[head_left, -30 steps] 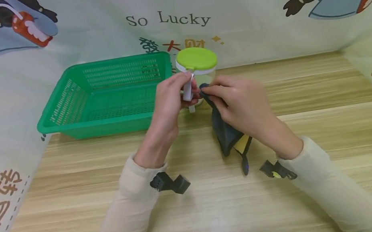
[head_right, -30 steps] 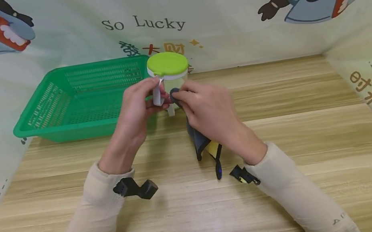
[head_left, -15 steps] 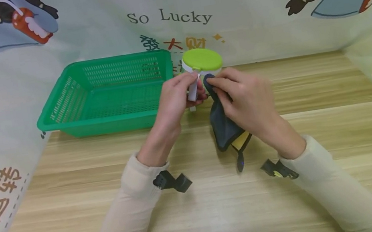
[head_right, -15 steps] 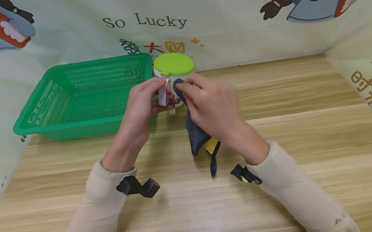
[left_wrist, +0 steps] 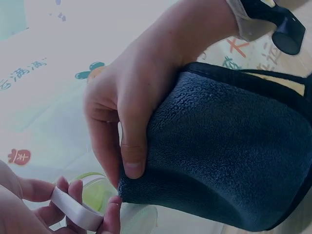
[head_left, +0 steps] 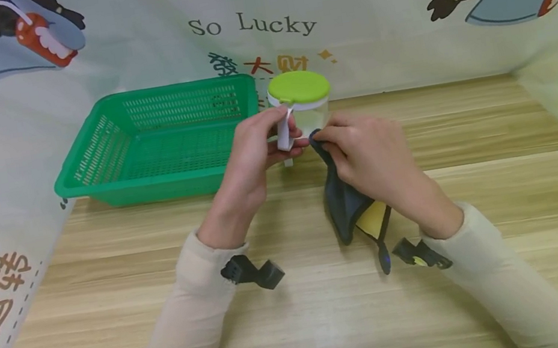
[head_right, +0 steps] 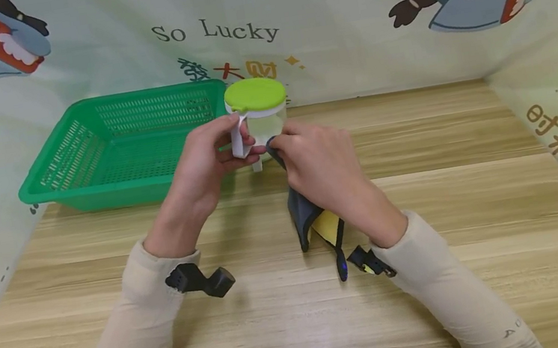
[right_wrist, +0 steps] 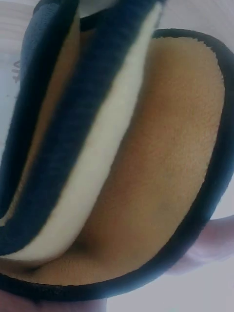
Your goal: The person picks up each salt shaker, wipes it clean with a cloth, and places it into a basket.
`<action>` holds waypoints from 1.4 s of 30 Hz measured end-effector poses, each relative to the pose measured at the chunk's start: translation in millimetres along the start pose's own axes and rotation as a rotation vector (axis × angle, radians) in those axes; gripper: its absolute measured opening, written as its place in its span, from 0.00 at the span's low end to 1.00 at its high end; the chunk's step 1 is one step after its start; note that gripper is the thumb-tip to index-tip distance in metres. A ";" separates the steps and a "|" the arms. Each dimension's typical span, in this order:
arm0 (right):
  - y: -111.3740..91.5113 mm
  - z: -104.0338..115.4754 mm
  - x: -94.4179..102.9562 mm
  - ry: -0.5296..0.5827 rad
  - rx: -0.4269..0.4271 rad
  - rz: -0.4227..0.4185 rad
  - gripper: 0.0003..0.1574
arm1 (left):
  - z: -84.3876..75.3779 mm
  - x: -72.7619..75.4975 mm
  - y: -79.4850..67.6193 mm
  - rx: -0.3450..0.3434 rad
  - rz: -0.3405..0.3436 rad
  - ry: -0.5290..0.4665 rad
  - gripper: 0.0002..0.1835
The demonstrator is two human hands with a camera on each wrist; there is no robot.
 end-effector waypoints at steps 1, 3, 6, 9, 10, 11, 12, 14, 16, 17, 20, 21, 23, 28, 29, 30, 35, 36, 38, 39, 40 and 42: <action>0.2 -0.3 0.2 0.001 -0.004 0.005 0.08 | -0.1 1.0 0.0 0.005 -0.001 -0.019 0.17; 0.6 -1.2 0.6 0.005 -0.015 0.007 0.09 | 0.0 2.8 0.2 0.017 0.000 -0.058 0.17; 1.0 -2.6 2.0 0.019 -0.027 -0.008 0.09 | -0.4 4.1 0.7 0.027 -0.007 -0.090 0.17; 1.1 -5.2 5.2 0.045 -0.043 -0.054 0.10 | -0.4 4.3 1.4 0.031 -0.011 -0.089 0.17; 1.0 -6.3 6.9 0.054 -0.050 -0.078 0.10 | -0.4 3.9 1.6 0.031 -0.011 -0.083 0.17; 0.9 -7.3 8.7 0.064 -0.056 -0.103 0.10 | -0.2 3.6 1.7 0.033 -0.009 -0.076 0.17; 0.7 -8.4 10.6 0.070 -0.064 -0.129 0.10 | -0.1 3.3 1.9 0.034 -0.007 -0.068 0.17; 0.2 -10.7 14.5 0.088 -0.078 -0.178 0.10 | -0.1 2.0 1.9 0.032 -0.004 -0.056 0.17; 0.0 -11.9 17.1 0.099 -0.084 -0.205 0.10 | 0.0 1.7 1.9 0.024 -0.003 -0.054 0.17; 0.0 -12.4 17.5 0.102 -0.084 -0.210 0.10 | -0.2 1.8 1.8 0.020 -0.004 -0.053 0.17; 0.9 -14.1 16.1 0.102 -0.083 -0.184 0.10 | -1.0 3.0 1.3 0.003 -0.011 -0.068 0.17; 1.2 -15.5 14.6 0.104 -0.086 -0.160 0.10 | -1.3 3.6 1.4 -0.002 -0.011 -0.072 0.17; 2.2 -20.2 11.2 0.125 -0.109 -0.112 0.11 | -1.6 4.5 2.0 -0.005 -0.009 -0.081 0.17; 4.8 -40.4 6.5 0.248 -0.231 -0.042 0.17 | -0.4 7.0 4.6 -0.002 -0.013 -0.112 0.17; 5.1 -44.4 6.9 0.272 -0.252 -0.034 0.18 | -0.1 7.5 5.1 -0.002 -0.015 -0.116 0.17; 5.4 -48.2 7.4 0.287 -0.270 -0.022 0.20 | 0.0 8.0 5.3 -0.002 -0.017 -0.122 0.17; 5.3 -64.9 11.1 0.343 -0.341 0.063 0.24 | -0.9 10.2 5.9 -0.009 -0.018 -0.109 0.17; 4.8 -68.1 11.4 0.357 -0.357 0.079 0.24 | -1.4 10.5 6.0 -0.011 -0.016 -0.104 0.17; 3.4 -73.8 11.9 0.380 -0.379 0.106 0.22 | -2.4 11.4 6.0 -0.012 -0.013 -0.095 0.17; 2.9 -76.1 12.0 0.395 -0.381 0.119 0.19 | -3.1 11.9 5.9 -0.013 -0.013 -0.095 0.17; 2.6 -78.0 12.0 0.406 -0.376 0.127 0.15 | -4.0 12.4 5.7 -0.013 -0.012 -0.095 0.17; 2.6 -80.9 12.2 0.423 -0.364 0.145 0.09 | -5.6 13.9 5.3 -0.016 -0.013 -0.093 0.17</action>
Point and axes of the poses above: each hand's wrist, its own y-axis towards the middle knuckle, its own x-axis out of the back of the hand, z = x × y, the point moved 5 cm from there along y, towards the middle knuckle, and after that the axes turned 10 degrees about -y, right-handed, at the moved point
